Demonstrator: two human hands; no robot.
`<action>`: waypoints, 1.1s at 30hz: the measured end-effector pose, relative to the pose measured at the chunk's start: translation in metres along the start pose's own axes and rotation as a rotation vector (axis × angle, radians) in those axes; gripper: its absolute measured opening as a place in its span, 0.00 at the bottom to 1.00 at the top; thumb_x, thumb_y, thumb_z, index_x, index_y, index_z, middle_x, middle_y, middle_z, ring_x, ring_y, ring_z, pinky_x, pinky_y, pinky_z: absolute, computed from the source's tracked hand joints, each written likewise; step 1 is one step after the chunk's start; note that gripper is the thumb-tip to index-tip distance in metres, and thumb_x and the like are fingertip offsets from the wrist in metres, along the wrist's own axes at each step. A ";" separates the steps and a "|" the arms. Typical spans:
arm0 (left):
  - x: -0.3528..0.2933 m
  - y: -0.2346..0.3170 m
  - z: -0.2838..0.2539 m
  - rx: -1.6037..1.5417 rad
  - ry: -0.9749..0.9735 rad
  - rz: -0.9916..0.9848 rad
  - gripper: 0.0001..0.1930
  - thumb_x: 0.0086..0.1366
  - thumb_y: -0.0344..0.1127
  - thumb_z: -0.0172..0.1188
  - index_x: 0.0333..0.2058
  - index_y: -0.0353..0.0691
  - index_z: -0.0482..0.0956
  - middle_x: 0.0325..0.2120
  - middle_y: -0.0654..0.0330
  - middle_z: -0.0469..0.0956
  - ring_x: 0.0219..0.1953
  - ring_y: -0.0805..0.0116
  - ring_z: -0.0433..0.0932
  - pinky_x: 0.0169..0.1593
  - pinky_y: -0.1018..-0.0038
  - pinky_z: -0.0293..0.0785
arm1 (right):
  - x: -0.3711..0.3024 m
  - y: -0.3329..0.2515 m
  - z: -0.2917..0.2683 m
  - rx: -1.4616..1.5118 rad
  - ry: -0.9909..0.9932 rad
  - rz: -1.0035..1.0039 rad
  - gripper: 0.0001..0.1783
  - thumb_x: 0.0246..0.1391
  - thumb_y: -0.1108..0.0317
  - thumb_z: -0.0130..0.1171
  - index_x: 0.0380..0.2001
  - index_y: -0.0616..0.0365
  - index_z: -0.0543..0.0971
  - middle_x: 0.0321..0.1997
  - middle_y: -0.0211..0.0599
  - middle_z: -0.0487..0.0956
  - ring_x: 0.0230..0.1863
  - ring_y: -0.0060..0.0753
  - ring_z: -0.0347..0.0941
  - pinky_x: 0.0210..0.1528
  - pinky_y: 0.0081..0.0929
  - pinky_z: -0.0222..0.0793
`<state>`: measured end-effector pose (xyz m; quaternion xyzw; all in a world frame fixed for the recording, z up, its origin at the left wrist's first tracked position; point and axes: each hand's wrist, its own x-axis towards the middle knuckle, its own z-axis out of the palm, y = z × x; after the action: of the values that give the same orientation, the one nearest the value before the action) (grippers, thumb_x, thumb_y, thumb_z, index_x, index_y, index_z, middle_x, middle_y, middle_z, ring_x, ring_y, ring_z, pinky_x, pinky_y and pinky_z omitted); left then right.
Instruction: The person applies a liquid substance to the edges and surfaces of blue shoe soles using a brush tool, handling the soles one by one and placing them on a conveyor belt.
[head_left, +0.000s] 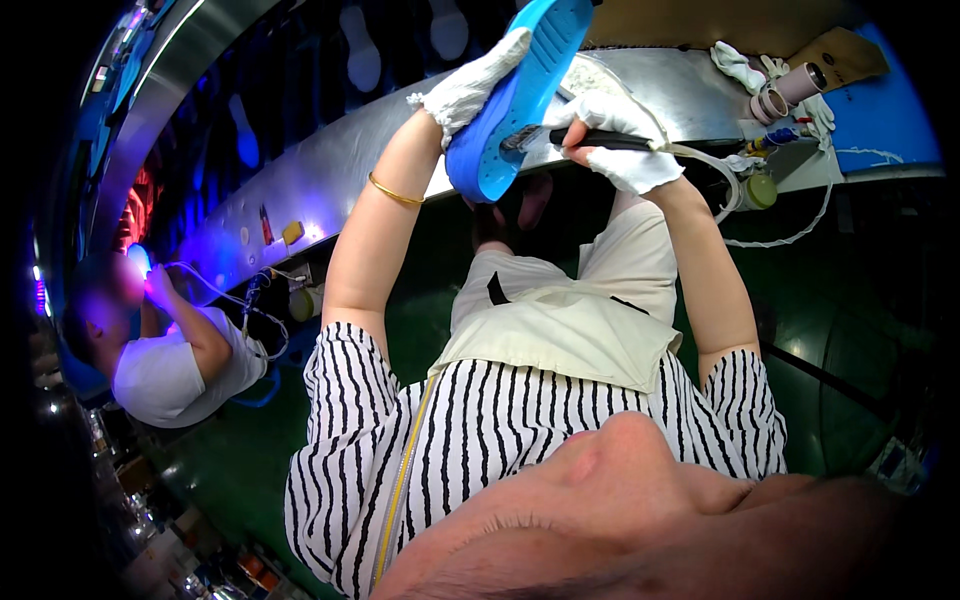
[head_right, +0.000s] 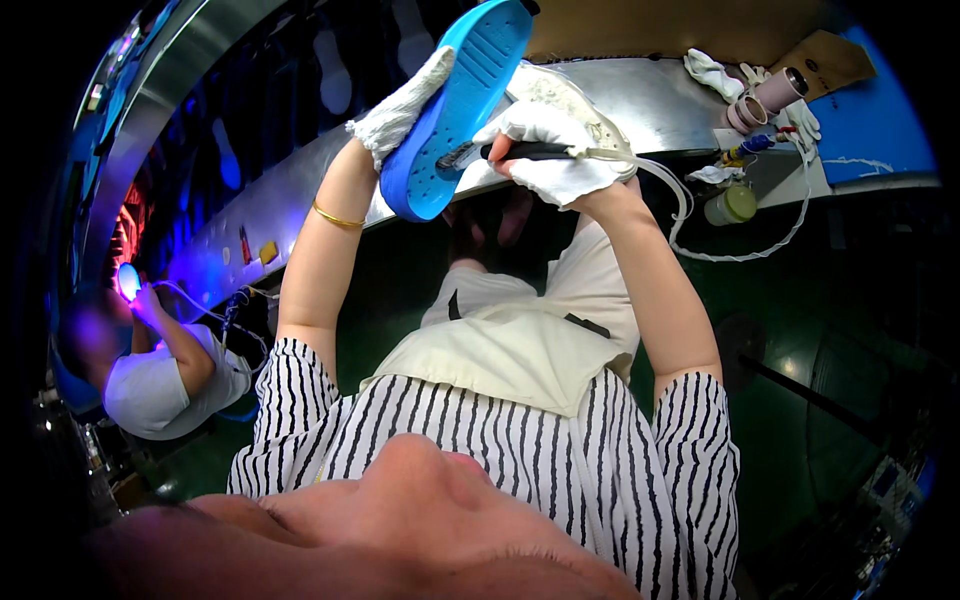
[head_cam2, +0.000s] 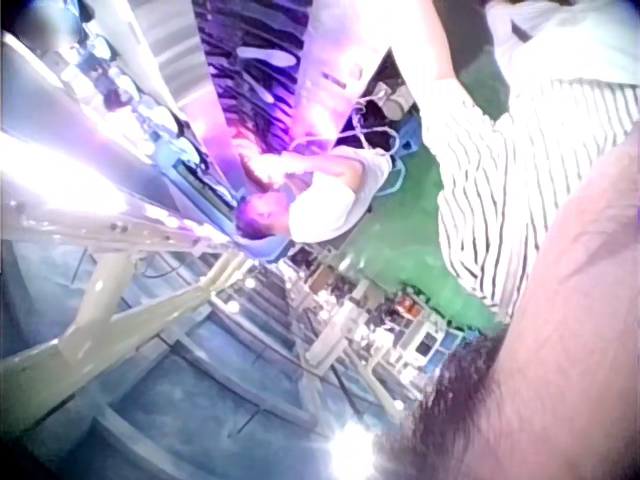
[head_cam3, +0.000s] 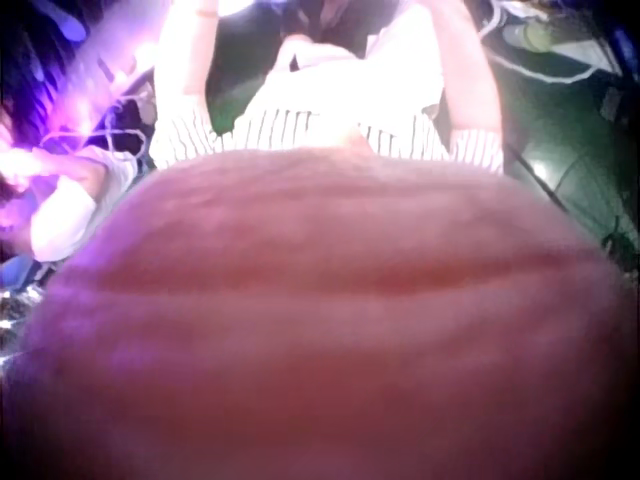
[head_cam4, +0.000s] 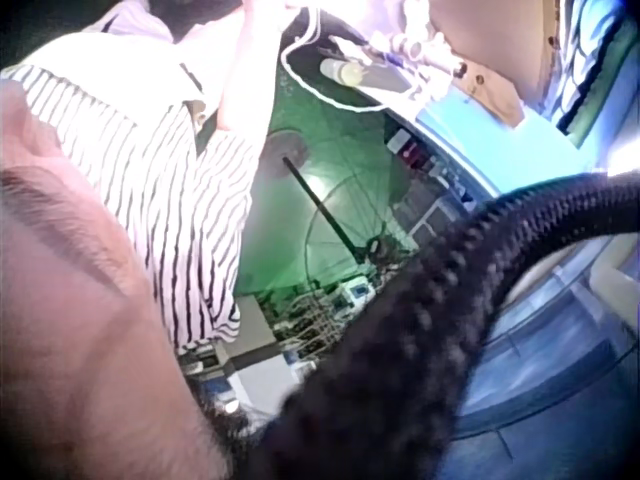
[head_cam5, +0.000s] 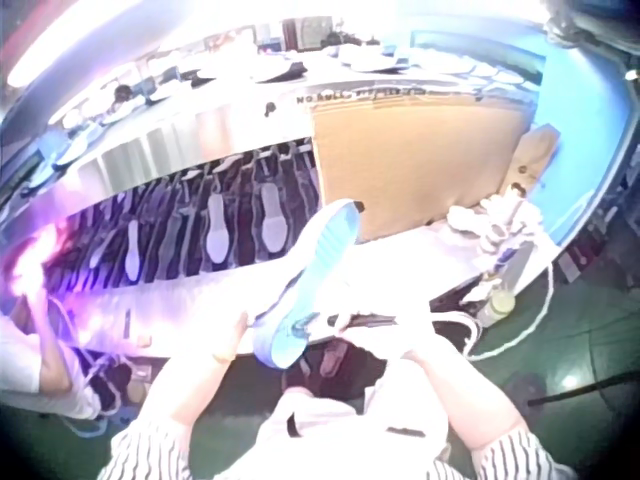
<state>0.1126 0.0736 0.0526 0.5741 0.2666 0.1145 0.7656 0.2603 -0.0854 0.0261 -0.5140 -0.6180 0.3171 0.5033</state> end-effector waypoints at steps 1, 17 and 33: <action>0.001 0.002 -0.006 -0.037 -0.035 0.001 0.34 0.59 0.60 0.56 0.55 0.40 0.69 0.43 0.54 0.76 0.39 0.69 0.78 0.43 0.74 0.77 | 0.004 0.000 0.003 -0.087 0.005 -0.100 0.06 0.40 0.79 0.58 0.25 0.58 0.76 0.27 0.31 0.77 0.31 0.25 0.72 0.36 0.20 0.67; -0.039 -0.053 -0.065 -0.832 -0.258 0.143 0.37 0.63 0.63 0.44 0.53 0.30 0.67 0.45 0.44 0.74 0.50 0.54 0.74 0.53 0.61 0.73 | -0.012 -0.010 0.006 0.100 0.314 0.078 0.12 0.45 0.79 0.64 0.31 0.58 0.72 0.30 0.30 0.76 0.31 0.19 0.75 0.33 0.15 0.70; -0.042 -0.092 0.047 -0.924 -0.094 0.181 0.37 0.60 0.66 0.46 0.58 0.42 0.62 0.50 0.53 0.70 0.46 0.59 0.75 0.51 0.64 0.75 | -0.025 -0.031 0.024 0.250 0.242 -0.106 0.09 0.47 0.82 0.58 0.31 0.59 0.71 0.27 0.34 0.76 0.27 0.18 0.72 0.30 0.16 0.69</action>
<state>0.0915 -0.0142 -0.0131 0.1988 0.1019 0.2612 0.9391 0.2267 -0.1144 0.0395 -0.4486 -0.5350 0.3000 0.6501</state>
